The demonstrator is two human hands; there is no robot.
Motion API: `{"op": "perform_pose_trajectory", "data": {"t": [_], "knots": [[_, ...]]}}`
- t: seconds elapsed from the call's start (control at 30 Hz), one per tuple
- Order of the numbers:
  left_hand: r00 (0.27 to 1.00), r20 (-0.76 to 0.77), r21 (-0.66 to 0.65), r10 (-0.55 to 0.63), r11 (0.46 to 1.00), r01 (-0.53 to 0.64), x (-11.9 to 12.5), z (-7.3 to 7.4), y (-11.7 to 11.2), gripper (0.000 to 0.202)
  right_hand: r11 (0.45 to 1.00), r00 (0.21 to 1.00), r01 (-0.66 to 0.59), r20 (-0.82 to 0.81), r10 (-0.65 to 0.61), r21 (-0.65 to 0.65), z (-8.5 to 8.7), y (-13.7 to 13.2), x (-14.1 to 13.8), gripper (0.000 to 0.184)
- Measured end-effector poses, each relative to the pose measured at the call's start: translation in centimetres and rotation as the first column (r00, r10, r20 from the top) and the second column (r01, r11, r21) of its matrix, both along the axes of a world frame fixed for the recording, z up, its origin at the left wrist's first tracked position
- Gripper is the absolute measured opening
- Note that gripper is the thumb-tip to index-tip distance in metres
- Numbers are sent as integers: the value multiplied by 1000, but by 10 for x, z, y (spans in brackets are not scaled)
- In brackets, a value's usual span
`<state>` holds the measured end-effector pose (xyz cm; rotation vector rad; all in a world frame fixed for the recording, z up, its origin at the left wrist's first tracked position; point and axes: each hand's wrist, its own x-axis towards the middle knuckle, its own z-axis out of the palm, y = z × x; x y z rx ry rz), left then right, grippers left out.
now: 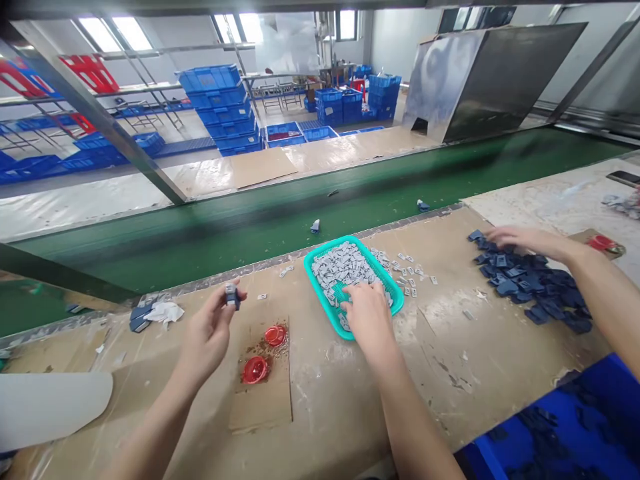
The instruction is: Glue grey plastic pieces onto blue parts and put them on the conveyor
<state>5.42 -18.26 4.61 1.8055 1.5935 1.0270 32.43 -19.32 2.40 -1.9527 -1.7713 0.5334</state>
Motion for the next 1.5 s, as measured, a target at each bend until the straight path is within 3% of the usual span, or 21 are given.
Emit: {"op": "perform_pose_trajectory", "data": {"t": [0.1,0.2,0.4,0.63,0.83,0.93,1.03,1.13,1.23,1.37,1.5], "knots": [[961,-277,12,8,1000,-5,-25,-7,45,41,984,988,3,154,24,-178,-9,6,5,20],[840,-543,1,10,1000,-12,-37,-14,95,45,967,984,28,178,18,-254,-8,8,-6,11],[737,-676,-19,-23,1000,13,-25,-32,175,60,968,965,58,261,8,-245,6,5,-28,26],[728,-686,89,-3,992,88,29,-37,213,42,953,968,38,249,40,-301,9,13,-32,37],[799,-601,55,-6,997,49,57,-38,225,31,990,989,10,147,10,-138,-10,19,-30,31],[856,-516,34,-6,999,27,48,-32,212,34,994,998,18,63,-12,-104,-15,20,-29,26],[919,-393,20,-37,999,48,27,-16,176,32,994,1000,-7,-17,5,-107,-14,18,-26,21],[968,-244,13,-57,998,62,3,5,117,32,994,999,-29,-34,25,-101,-13,11,-20,21],[998,40,-13,-43,999,44,-19,24,44,34,995,1000,-22,-20,20,-101,-14,5,-14,21],[899,389,-70,201,979,-189,-35,33,-44,39,992,1000,-19,7,20,-122,-21,4,-8,15],[726,540,-188,427,901,-390,-38,16,-97,44,994,1000,-9,-10,8,-108,-22,4,-4,14]]}}
